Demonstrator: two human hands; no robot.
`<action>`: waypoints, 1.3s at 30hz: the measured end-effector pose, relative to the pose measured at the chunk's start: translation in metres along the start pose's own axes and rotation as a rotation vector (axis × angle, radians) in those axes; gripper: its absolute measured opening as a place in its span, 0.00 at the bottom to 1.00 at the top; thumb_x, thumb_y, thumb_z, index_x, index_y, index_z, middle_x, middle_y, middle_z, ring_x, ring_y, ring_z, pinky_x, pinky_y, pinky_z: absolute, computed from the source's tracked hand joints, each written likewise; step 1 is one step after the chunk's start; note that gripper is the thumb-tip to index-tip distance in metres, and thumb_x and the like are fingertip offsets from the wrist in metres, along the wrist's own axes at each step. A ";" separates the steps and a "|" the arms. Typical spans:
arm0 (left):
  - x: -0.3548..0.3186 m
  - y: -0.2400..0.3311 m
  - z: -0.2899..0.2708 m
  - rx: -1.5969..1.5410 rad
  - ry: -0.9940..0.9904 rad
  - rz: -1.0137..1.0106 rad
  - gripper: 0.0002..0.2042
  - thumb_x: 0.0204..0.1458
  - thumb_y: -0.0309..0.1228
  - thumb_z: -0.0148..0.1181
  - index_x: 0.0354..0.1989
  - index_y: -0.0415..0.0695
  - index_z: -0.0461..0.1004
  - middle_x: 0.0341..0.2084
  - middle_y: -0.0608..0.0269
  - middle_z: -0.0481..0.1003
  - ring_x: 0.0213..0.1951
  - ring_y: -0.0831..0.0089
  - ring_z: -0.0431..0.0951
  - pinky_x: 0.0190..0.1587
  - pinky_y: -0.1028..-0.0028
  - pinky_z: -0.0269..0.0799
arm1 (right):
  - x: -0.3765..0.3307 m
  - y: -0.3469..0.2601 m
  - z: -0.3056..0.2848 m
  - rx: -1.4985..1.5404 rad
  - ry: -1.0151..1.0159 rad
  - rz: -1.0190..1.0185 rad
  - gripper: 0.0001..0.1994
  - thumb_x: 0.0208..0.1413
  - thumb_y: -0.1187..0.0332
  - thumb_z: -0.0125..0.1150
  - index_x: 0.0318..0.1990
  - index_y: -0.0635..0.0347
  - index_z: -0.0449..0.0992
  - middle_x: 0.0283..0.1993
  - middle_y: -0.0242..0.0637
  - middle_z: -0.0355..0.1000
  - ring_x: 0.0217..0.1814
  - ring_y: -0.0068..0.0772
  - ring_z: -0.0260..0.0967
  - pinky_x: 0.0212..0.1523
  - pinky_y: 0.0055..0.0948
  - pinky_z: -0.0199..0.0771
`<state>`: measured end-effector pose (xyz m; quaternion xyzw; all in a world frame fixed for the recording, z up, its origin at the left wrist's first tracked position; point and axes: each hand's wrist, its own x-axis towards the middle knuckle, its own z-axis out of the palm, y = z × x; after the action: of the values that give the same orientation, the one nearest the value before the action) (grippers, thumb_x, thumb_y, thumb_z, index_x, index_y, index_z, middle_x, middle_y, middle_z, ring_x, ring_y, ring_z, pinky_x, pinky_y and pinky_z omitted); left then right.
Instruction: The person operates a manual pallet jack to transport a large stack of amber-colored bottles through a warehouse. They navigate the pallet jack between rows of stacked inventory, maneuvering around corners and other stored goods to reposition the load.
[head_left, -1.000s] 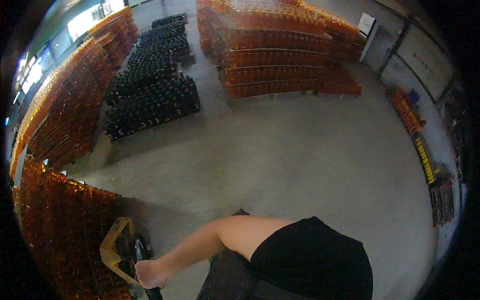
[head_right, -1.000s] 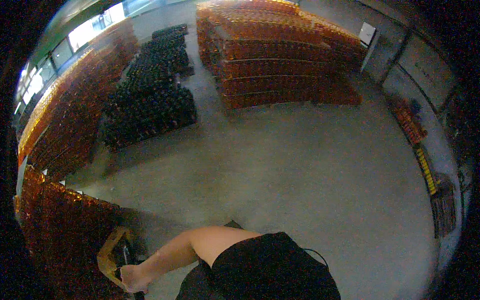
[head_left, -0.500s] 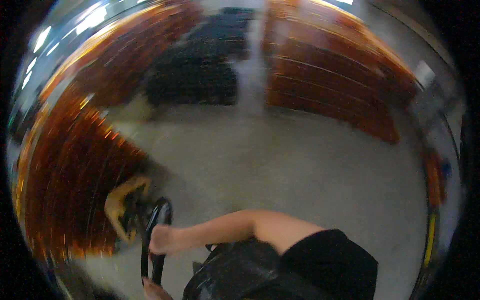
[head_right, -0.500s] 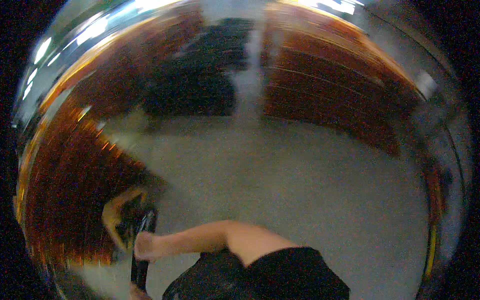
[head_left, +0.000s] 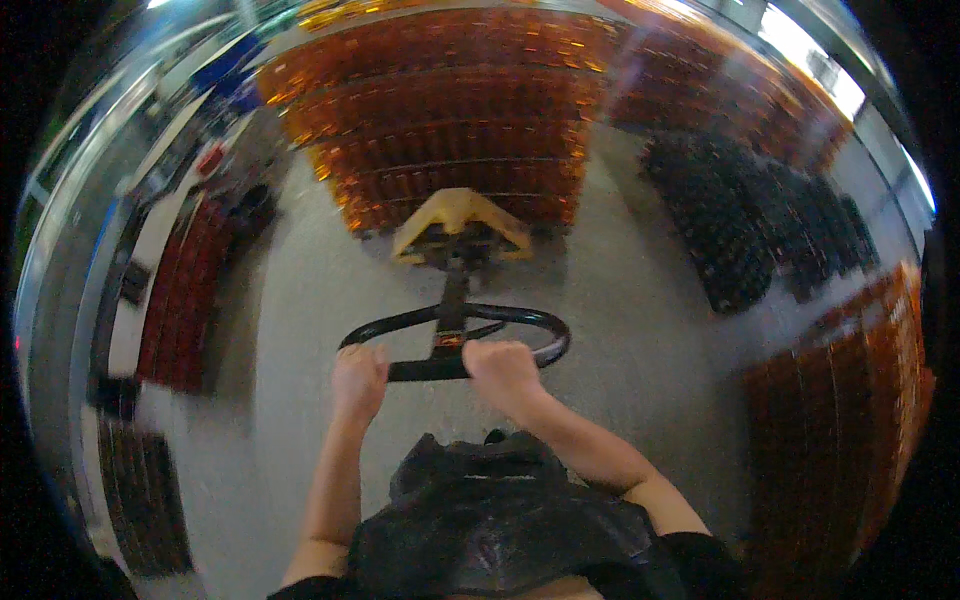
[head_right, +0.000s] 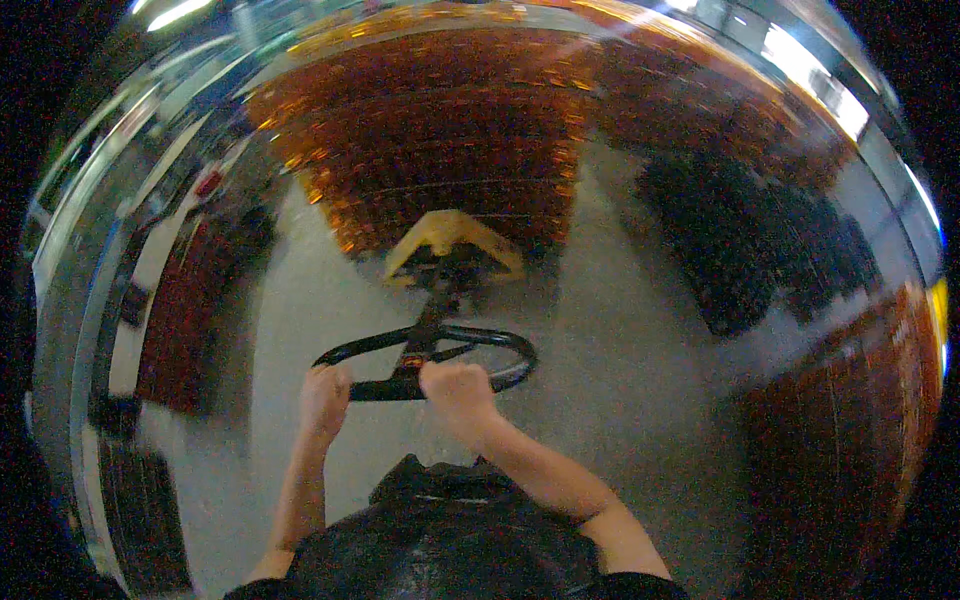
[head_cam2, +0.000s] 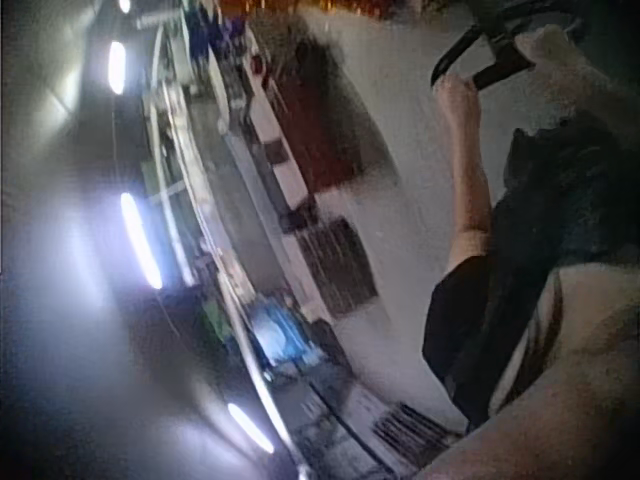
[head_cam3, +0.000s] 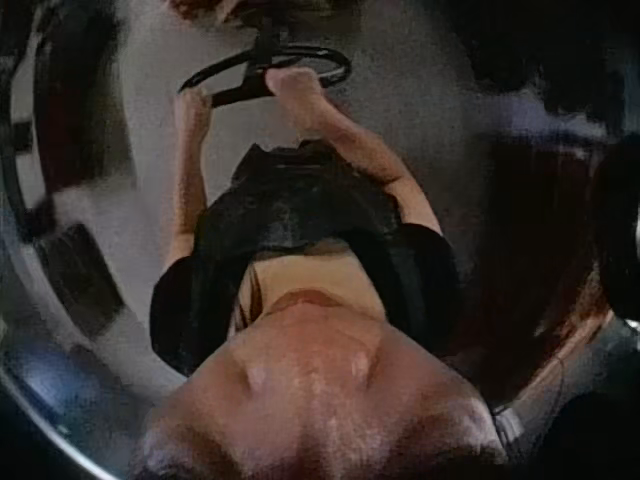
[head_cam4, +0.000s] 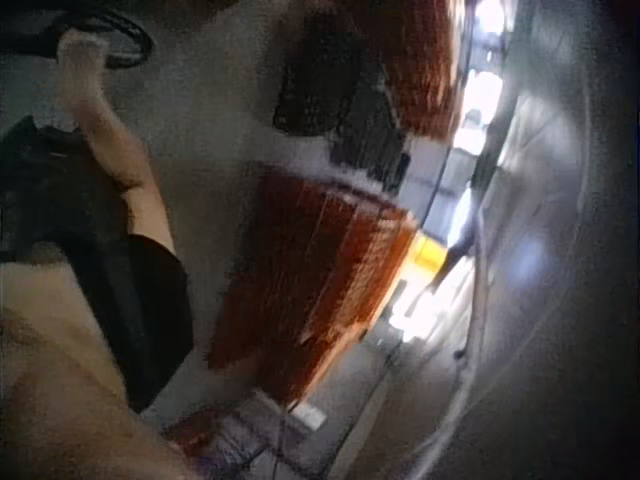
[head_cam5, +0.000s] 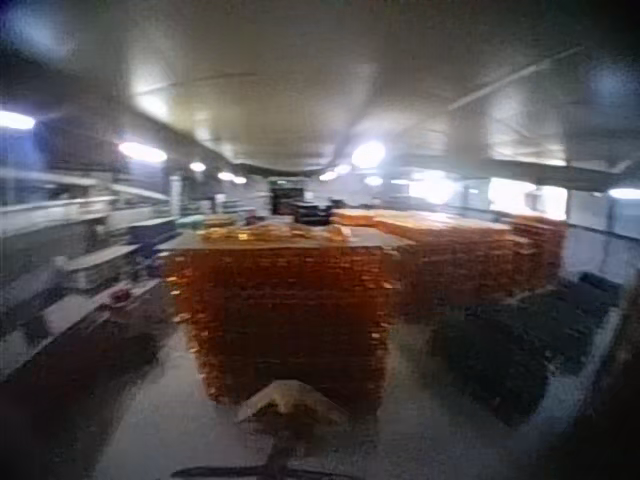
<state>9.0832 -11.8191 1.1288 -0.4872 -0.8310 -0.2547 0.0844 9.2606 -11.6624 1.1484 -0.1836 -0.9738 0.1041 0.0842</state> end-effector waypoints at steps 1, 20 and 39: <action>0.002 0.002 -0.002 -0.008 -0.057 0.049 0.12 0.53 0.31 0.47 0.18 0.40 0.66 0.18 0.51 0.69 0.28 0.51 0.69 0.38 0.57 0.64 | -0.004 -0.001 -0.001 -0.014 0.006 0.025 0.08 0.39 0.69 0.61 0.27 0.59 0.70 0.25 0.43 0.72 0.30 0.44 0.73 0.30 0.38 0.71; -0.051 -0.008 -0.046 -0.023 -0.022 -0.052 0.22 0.57 0.40 0.42 0.14 0.44 0.73 0.17 0.56 0.74 0.29 0.55 0.73 0.41 0.60 0.64 | -0.031 -0.086 -0.014 -0.250 -0.011 0.083 0.13 0.39 0.65 0.66 0.28 0.59 0.68 0.26 0.42 0.73 0.30 0.46 0.73 0.30 0.42 0.70; -0.082 0.137 -0.036 0.108 -0.054 -0.127 0.19 0.56 0.37 0.44 0.15 0.44 0.74 0.18 0.55 0.75 0.27 0.54 0.74 0.38 0.60 0.66 | -0.118 0.009 -0.065 -0.172 -0.066 -0.035 0.15 0.40 0.60 0.67 0.28 0.59 0.70 0.27 0.45 0.73 0.32 0.48 0.72 0.33 0.41 0.71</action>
<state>9.2374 -11.8459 1.1746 -0.4351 -0.8747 -0.2011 0.0715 9.3854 -11.6870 1.1939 -0.1696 -0.9845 0.0244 0.0377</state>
